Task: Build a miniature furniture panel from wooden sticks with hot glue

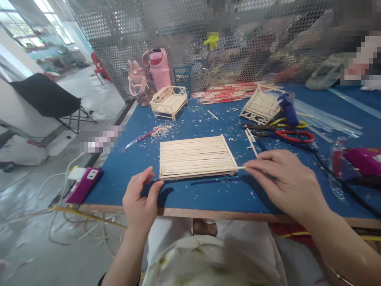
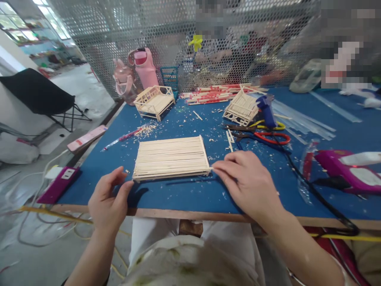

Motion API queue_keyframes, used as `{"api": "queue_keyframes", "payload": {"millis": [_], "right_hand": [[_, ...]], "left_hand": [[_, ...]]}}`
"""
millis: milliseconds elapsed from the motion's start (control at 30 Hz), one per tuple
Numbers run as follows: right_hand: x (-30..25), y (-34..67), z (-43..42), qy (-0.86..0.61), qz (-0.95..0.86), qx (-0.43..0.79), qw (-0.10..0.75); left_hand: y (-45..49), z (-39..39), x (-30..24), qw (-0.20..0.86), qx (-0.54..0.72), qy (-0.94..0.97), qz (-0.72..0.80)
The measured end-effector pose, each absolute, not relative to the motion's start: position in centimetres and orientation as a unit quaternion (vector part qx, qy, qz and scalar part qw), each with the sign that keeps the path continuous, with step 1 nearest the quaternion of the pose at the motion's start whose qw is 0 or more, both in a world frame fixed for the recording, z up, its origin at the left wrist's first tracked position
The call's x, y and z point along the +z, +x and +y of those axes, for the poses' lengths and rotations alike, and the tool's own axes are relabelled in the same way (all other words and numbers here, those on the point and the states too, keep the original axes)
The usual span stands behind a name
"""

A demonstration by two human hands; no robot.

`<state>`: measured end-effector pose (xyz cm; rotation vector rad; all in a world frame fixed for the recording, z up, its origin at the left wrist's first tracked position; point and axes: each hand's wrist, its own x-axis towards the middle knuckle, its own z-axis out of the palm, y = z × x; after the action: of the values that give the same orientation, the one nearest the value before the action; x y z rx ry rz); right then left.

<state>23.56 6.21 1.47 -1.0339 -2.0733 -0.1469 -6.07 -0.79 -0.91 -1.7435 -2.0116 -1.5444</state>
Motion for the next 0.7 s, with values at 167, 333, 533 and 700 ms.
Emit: {"api": "queue_keyframes", "payload": {"millis": [167, 333, 533, 700], "right_hand": [[1.0, 20.7, 6.0, -0.371, -0.848, -0.051, 0.375], [1.2, 19.3, 6.0, -0.350, -0.863, -0.077, 0.355], [0.7, 19.3, 6.4, -0.380, -0.840, -0.088, 0.377], [-0.4, 21.4, 6.2, -0.450, -0.770, -0.019, 0.451]], "left_hand": [[-5.8, -0.7, -0.3, 0.020, -0.472, -0.577, -0.667], [-5.5, -0.3, -0.3, 0.027, -0.478, -0.579, -0.660], [-5.4, 0.1, -0.1, 0.057, -0.456, -0.588, -0.665], [-5.4, 0.4, 0.1, 0.110, -0.426, -0.609, -0.660]]}}
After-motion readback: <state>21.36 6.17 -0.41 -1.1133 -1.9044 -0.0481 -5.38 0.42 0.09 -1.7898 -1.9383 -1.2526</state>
